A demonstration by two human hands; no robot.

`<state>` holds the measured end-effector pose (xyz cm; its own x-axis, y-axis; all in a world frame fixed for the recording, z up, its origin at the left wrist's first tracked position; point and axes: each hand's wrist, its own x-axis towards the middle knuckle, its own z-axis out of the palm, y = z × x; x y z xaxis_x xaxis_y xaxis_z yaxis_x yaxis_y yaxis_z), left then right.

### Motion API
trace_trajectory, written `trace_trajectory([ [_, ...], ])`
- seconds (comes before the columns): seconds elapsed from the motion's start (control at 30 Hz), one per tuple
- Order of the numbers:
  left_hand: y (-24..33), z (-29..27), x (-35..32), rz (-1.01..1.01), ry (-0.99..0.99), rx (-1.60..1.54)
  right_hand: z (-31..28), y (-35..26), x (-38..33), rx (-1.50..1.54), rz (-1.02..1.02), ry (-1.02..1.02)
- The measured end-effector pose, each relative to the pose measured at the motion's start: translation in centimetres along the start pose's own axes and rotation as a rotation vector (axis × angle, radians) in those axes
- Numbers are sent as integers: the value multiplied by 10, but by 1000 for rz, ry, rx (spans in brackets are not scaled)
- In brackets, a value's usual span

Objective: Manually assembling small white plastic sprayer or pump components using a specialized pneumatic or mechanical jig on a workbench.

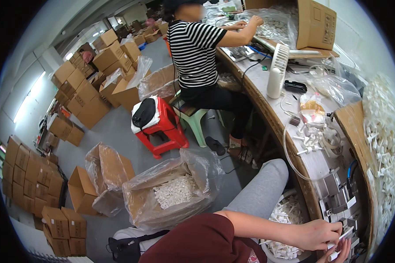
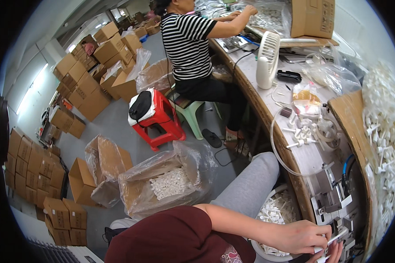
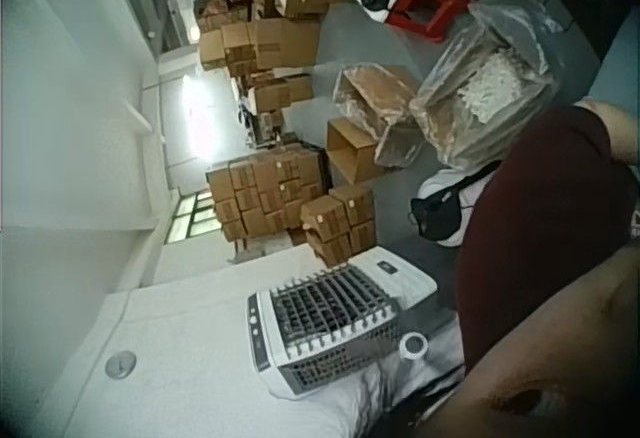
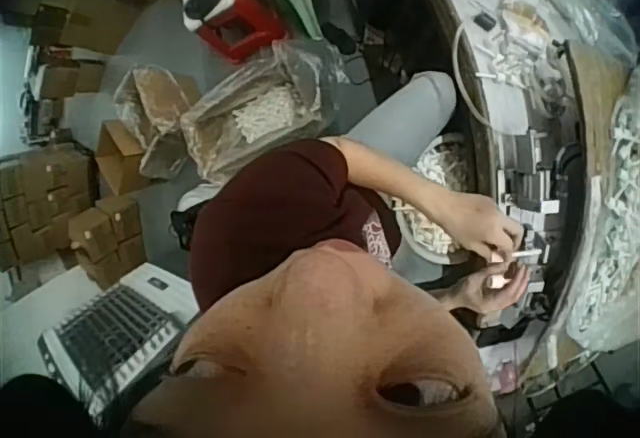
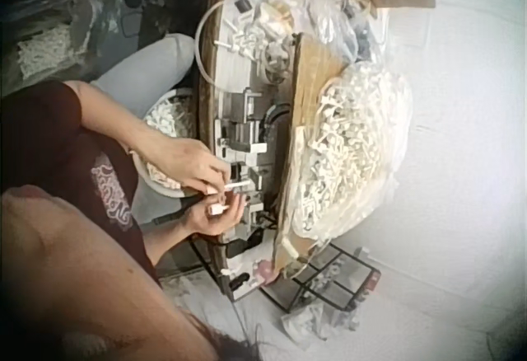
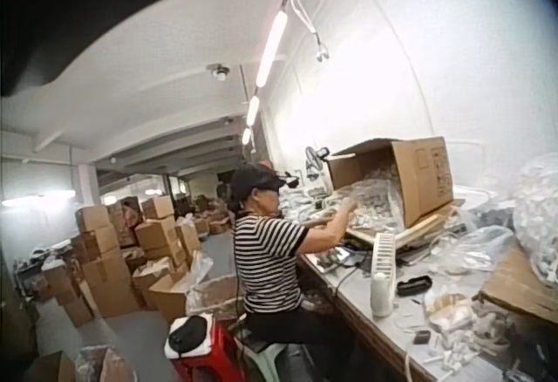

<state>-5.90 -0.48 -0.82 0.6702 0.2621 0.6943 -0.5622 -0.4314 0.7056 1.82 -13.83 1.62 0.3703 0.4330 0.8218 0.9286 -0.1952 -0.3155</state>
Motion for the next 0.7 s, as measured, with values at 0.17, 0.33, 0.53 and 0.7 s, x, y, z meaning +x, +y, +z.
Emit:
trace_trajectory([
  [0.17,6,-13,-4,46,30,36,-4,-6,0,196,-18,-52],
  [0.33,16,-21,-9,54,73,34,-3,-9,-1,304,-13,-53],
  [0.53,18,-20,-13,41,73,17,-10,-5,-23,276,180,-45],
  [0.7,15,-21,-4,2,3,101,-9,21,-30,7,105,8],
])
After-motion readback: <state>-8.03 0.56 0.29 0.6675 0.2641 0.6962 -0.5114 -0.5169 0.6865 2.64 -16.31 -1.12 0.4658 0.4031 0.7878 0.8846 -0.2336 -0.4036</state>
